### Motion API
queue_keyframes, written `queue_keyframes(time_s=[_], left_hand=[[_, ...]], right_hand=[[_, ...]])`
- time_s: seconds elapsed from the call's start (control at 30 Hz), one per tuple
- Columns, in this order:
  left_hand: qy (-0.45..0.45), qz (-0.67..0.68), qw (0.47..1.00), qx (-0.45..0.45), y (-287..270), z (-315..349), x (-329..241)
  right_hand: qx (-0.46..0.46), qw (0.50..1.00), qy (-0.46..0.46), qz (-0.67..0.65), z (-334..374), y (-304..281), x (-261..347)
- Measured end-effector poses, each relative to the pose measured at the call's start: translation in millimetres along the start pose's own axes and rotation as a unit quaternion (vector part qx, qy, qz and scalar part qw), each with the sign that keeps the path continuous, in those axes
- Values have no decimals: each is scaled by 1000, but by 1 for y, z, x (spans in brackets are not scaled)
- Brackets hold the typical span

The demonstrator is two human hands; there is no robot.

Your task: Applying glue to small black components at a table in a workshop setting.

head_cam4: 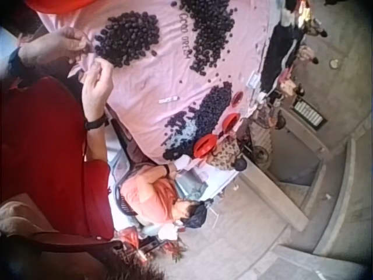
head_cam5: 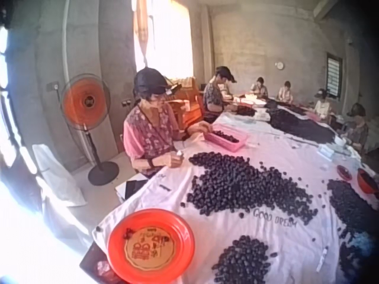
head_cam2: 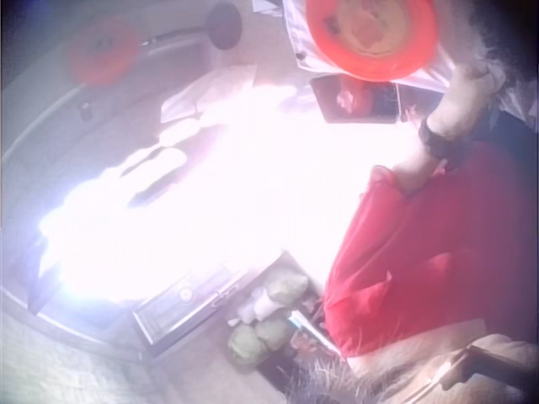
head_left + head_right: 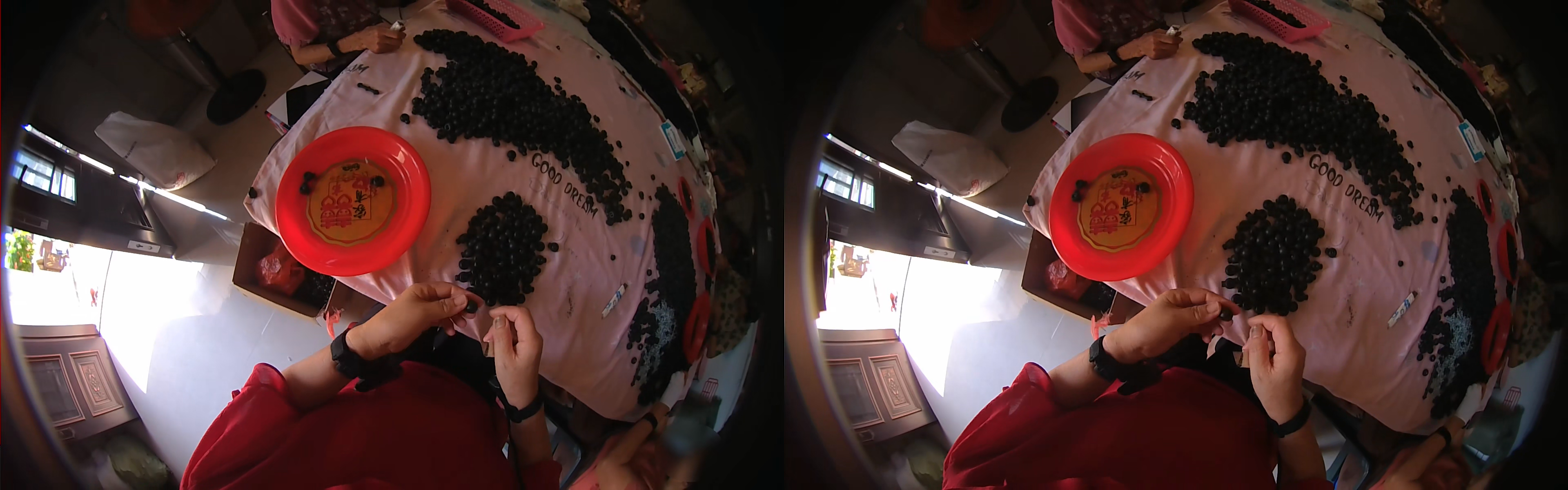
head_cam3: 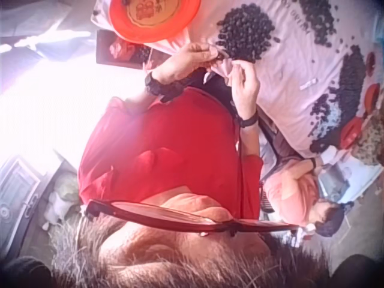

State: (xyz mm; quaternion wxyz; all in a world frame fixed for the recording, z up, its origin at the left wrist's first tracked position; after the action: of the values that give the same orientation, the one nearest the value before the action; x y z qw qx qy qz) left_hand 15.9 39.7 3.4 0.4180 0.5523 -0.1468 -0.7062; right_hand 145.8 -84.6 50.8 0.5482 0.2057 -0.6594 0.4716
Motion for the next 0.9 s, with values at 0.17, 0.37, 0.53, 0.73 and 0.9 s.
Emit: queue_keyframes(time_s=[0.17, 0.37, 0.53, 0.73, 0.9], left_hand=[[-16, 113, 992, 55, 4, 4, 10], [-11, 149, 987, 59, 12, 5, 18], [0, 111, 991, 71, 16, 9, 18], [6, 82, 993, 84, 15, 7, 25], [47, 39, 995, 83, 17, 6, 24]], right_hand=[[8, 1000, -20, -16, 8, 1, 17], [5, 987, -123, 104, 8, 7, 31], [7, 988, -117, 105, 8, 8, 32], [28, 998, -42, 29, 9, 4, 31], [32, 996, -45, 69, 7, 9, 29]])
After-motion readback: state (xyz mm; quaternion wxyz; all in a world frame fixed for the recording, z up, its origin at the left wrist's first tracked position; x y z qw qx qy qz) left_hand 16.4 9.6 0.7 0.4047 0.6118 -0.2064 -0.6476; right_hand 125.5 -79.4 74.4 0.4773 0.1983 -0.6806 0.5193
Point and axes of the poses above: each hand's wrist, its own z-axis away from the middle knuckle, its own y-axis out of the palm, x = y × z, the point moved 4 cm from there along -z, towards the middle knuckle, and after that the axes turned 3 degrees about z, right-handed, at the moved point
